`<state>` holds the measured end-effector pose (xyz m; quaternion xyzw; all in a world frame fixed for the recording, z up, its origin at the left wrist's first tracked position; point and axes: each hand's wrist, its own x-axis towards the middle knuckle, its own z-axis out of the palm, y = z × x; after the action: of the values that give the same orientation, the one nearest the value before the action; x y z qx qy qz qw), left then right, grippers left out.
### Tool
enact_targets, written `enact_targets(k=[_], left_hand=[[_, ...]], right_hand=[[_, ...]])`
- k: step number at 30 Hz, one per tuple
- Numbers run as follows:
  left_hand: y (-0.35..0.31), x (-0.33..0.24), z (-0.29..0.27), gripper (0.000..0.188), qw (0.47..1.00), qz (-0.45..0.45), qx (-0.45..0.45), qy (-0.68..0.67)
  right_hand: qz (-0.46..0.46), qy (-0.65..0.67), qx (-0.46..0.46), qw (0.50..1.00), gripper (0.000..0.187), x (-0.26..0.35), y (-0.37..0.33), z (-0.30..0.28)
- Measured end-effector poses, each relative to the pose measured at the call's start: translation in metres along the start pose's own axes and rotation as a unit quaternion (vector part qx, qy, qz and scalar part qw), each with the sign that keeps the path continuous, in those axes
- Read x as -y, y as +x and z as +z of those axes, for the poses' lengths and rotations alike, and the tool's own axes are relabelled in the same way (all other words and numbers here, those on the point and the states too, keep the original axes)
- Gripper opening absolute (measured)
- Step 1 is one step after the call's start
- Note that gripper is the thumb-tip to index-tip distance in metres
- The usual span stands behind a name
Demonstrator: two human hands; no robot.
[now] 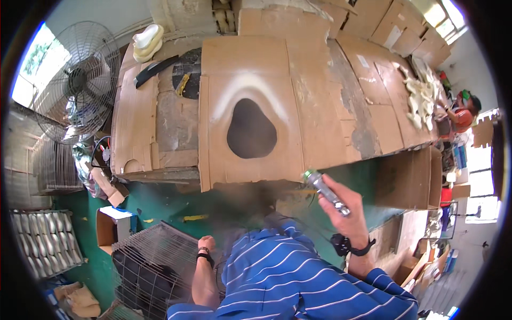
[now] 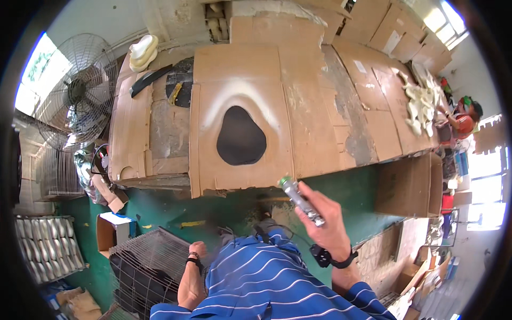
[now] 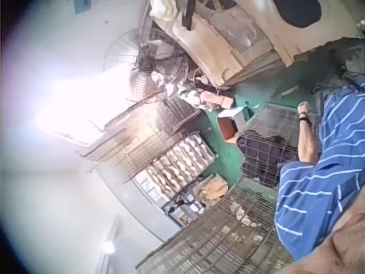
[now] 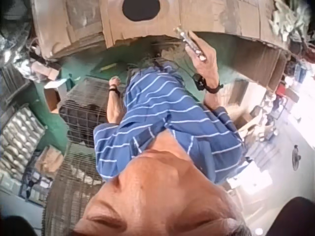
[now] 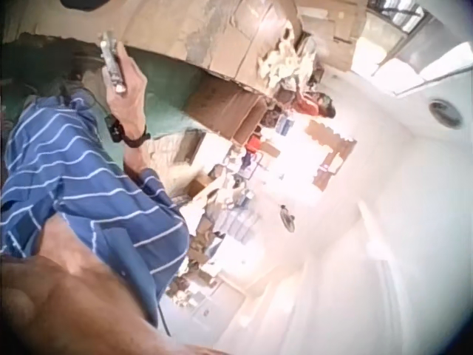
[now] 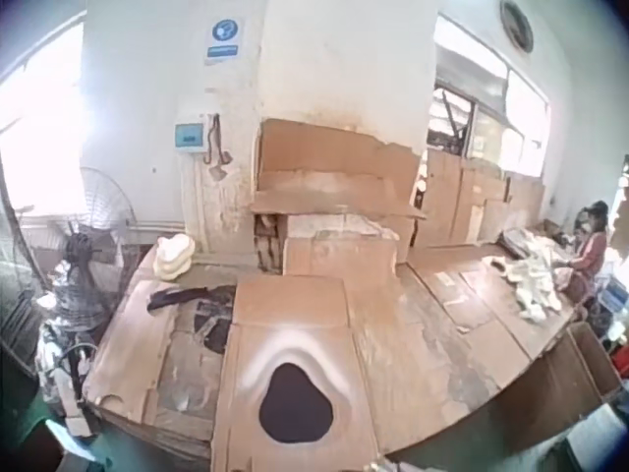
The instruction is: The person repeatedly picks up black shoe parts from a wire rack and places them on a cardboard surface. They then use a spray gun to apply a coat of paint to each part before returning it to the rack. This cycle is performed continuously for multiple items.
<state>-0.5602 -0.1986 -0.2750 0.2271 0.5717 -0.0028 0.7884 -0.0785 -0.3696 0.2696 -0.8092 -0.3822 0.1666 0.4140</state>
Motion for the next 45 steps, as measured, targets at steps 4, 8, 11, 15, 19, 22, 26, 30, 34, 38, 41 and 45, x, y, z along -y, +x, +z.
enact_targets(k=[4,8,11,15,19,22,26,30,34,38,41,45], left_hand=[[-0.017,0.022,0.014,0.031,0.979,0.115,-0.038,0.166],[-0.059,0.019,0.080,0.033,0.976,0.065,-0.187,0.091],[-0.065,0.016,0.099,0.033,0.955,0.058,-0.209,0.201],[-0.062,0.008,0.114,0.032,0.939,0.113,-0.119,0.301],[-0.067,-0.023,0.131,0.022,0.962,0.115,-0.108,0.221],[-0.073,-0.045,0.129,0.015,0.953,0.171,-0.040,0.247],[-0.073,-0.067,0.133,0.019,0.975,0.063,-0.113,0.180],[-0.055,-0.063,0.109,0.034,0.977,0.060,-0.103,0.177],[-0.057,-0.069,0.120,0.028,0.993,0.032,-0.061,0.097],[-0.069,-0.073,0.147,0.029,0.975,0.037,-0.135,0.173],[-0.073,-0.075,0.153,0.028,0.968,0.027,-0.165,0.187],[-0.061,-0.064,0.132,0.027,0.975,0.026,-0.121,0.183]], right_hand=[[0.030,-0.013,-0.013,0.999,0.048,-0.025,0.004,-0.046],[0.037,0.001,0.083,0.996,0.055,-0.054,-0.003,-0.066],[0.013,0.045,0.135,0.990,0.059,-0.068,-0.002,-0.065],[-0.015,0.077,0.055,0.995,0.058,-0.077,0.016,-0.056],[-0.012,0.074,-0.024,0.997,0.053,-0.084,0.016,-0.051],[0.009,0.068,-0.056,0.996,0.049,-0.088,0.004,-0.055],[0.055,0.054,-0.049,0.996,0.046,-0.093,-0.025,-0.060],[0.063,0.072,0.037,0.995,0.048,-0.080,-0.039,-0.063],[0.027,0.097,0.050,0.994,0.050,-0.069,-0.031,-0.048],[0.035,0.085,-0.036,0.995,0.049,-0.068,-0.017,-0.039],[0.059,0.078,-0.024,0.995,0.049,-0.080,-0.027,-0.046],[0.035,0.083,0.040,0.995,0.051,-0.078,-0.033,-0.053]])
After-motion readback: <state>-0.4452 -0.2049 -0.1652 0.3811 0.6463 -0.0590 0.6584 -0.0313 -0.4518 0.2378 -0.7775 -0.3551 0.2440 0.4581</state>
